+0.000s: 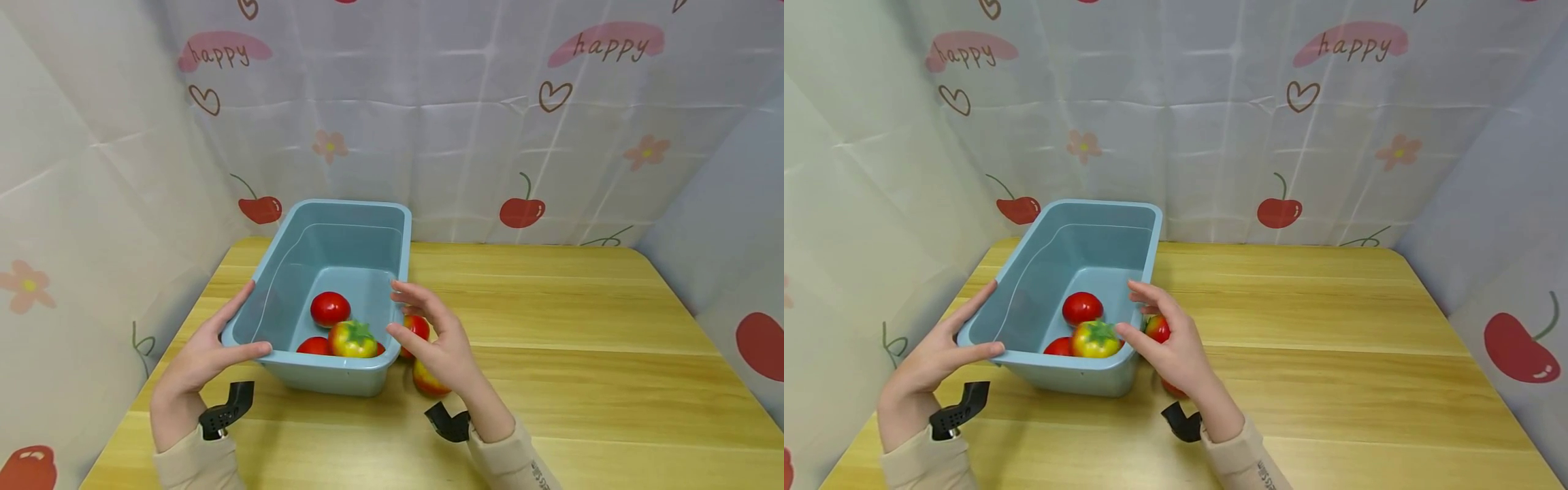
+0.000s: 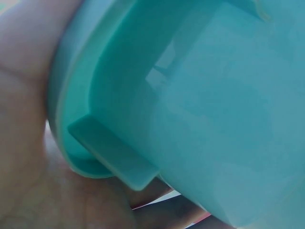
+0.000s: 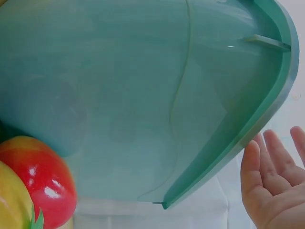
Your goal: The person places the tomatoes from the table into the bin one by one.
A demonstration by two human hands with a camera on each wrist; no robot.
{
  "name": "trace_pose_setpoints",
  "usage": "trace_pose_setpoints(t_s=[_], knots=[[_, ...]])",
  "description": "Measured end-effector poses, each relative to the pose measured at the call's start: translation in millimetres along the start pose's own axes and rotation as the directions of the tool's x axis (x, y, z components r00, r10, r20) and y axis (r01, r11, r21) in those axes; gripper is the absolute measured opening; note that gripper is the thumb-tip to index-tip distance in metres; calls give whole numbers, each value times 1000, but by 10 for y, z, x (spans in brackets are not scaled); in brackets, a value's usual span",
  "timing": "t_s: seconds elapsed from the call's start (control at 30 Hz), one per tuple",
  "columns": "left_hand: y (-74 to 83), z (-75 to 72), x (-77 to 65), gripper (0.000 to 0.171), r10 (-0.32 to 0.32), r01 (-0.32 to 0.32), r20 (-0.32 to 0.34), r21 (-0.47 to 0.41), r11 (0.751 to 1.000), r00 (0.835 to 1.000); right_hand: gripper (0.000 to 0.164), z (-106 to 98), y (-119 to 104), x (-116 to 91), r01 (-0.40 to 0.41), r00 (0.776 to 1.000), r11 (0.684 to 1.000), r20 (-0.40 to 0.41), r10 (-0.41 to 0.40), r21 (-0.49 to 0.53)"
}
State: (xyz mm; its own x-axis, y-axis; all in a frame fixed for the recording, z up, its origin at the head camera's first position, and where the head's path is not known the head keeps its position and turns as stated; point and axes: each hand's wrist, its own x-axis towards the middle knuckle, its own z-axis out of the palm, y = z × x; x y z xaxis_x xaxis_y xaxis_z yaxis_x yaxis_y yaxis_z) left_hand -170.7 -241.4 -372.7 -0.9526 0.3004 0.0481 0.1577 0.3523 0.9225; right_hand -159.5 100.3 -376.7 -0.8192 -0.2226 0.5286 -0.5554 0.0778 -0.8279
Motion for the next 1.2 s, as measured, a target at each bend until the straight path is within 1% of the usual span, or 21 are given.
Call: trace_pose_setpoints(t_s=[0.13,0.3,0.5,0.63,0.8,1.0,1.2], knots=[[5,0,3,89,-6,6,3,-1,1000,1000,46,-20,4,2,6,1000,1000,-1,-6,21],[8,-1,1,90,-5,5,3,0,1000,1000,37,-57,20,9,6,1000,1000,-14,-5,18],[10,-3,2,90,-7,7,1,8,1000,1000,27,-109,41,17,-53,998,999,-31,52,-13],[9,-4,5,89,-11,11,-3,16,1000,1000,26,-164,74,24,-93,995,995,-26,92,-46],[8,-5,7,90,-16,16,-3,15,1000,1000,27,-257,120,41,-135,990,989,-36,133,-55],[4,-9,8,89,-4,4,-2,15,1000,1000,28,-363,190,57,-155,987,986,-41,153,-63],[1,-10,11,89,-5,5,-2,11,1000,1000,30,-456,229,62,-168,986,983,-20,167,-74]])
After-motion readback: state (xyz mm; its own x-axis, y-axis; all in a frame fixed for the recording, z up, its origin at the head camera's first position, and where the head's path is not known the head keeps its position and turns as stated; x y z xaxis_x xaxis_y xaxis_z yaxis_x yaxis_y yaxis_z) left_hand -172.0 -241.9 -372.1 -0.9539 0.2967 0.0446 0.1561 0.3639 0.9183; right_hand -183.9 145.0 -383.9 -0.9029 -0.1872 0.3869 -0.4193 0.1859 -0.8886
